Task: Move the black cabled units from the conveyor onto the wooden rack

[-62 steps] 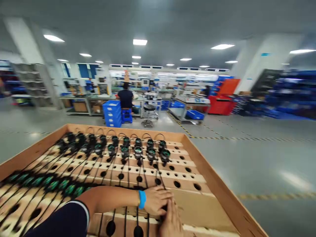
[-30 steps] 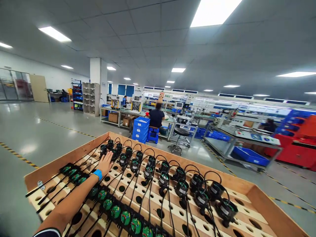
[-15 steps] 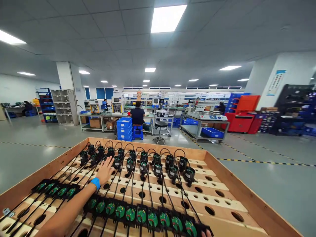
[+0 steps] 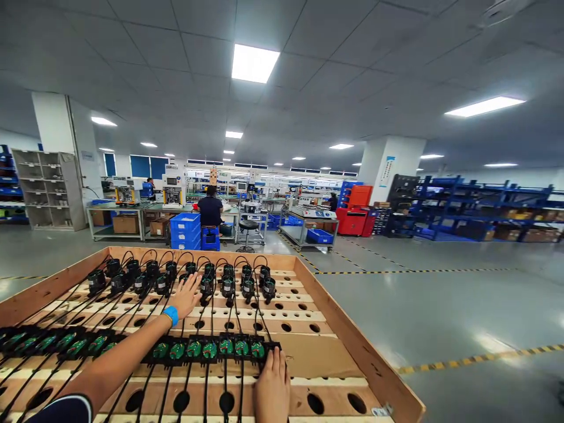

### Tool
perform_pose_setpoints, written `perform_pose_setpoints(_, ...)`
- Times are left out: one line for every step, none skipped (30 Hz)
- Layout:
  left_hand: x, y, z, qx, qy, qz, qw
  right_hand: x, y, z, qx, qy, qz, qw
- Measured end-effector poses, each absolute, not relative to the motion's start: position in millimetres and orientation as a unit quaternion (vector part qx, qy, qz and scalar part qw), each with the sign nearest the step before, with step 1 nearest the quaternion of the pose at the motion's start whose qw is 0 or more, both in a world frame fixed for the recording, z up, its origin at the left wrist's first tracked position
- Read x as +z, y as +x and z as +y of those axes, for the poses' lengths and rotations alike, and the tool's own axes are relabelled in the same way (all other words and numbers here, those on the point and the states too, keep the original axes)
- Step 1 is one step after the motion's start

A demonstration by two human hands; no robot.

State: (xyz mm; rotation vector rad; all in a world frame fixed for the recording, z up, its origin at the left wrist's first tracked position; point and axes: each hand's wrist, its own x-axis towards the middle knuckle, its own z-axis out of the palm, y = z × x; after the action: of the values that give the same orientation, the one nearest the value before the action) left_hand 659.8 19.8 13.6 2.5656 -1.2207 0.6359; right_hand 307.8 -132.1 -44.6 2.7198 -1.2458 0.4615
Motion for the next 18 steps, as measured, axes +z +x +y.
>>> perform_pose_setpoints(11,653,7,0.196,0.873,-0.43,0.121,-43,307,-131,0.147,0.896,-0.417,0.053)
perform_pose_setpoints(7,647,-5,0.176,0.875,-0.433,0.125,-43,306,-130,0.14,0.894,-0.422,0.047)
perform_pose_setpoints(3,643,-14,0.164,0.88,-0.426,0.129,-43,306,-131,0.136,0.894,-0.426,0.041)
perform_pose_setpoints(-1,640,-23,0.163,0.886,-0.413,0.134,-44,307,-132,0.135,0.894,-0.426,0.033)
perform_pose_setpoints(-4,635,-32,0.171,0.889,-0.401,0.14,-45,309,-134,0.138,0.895,-0.424,0.024)
perform_pose_setpoints(-4,629,-41,0.185,0.887,-0.397,0.148,-46,312,-136,0.145,0.896,-0.42,0.014)
perform_pose_setpoints(-3,619,-51,0.2,0.879,-0.404,0.158,-47,316,-138,0.161,0.895,-0.417,0.003)
perform_pose_setpoints(1,605,-62,0.211,0.866,-0.421,0.168,-47,319,-138,0.189,0.89,-0.415,-0.009)
perform_pose_setpoints(8,585,-74,0.217,0.848,-0.449,0.181,-47,320,-136,0.233,0.881,-0.411,-0.02)
perform_pose_setpoints(17,559,-85,0.221,0.825,-0.482,0.196,-47,319,-131,0.29,0.867,-0.403,-0.027)
perform_pose_setpoints(26,528,-96,0.224,0.797,-0.518,0.215,-48,313,-125,0.359,0.847,-0.392,-0.027)
perform_pose_setpoints(36,492,-104,0.229,0.764,-0.554,0.238,-49,303,-118,0.427,0.821,-0.377,-0.018)
perform_pose_setpoints(44,453,-109,0.231,0.726,-0.59,0.266,-52,288,-110,0.485,0.795,-0.365,-0.001)
perform_pose_setpoints(50,413,-111,0.228,0.681,-0.629,0.297,-57,267,-102,0.525,0.773,-0.357,0.021)
perform_pose_setpoints(52,375,-112,0.214,0.637,-0.662,0.333,-63,242,-94,0.539,0.756,-0.37,0.033)
perform_pose_setpoints(49,339,-111,0.184,0.592,-0.693,0.368,-71,212,-85,0.538,0.744,-0.393,0.041)
perform_pose_setpoints(42,304,-112,0.156,0.544,-0.721,0.399,-81,179,-74,0.534,0.725,-0.432,0.053)
perform_pose_setpoints(28,270,-112,0.128,0.498,-0.746,0.422,-91,142,-61,0.527,0.699,-0.48,0.066)
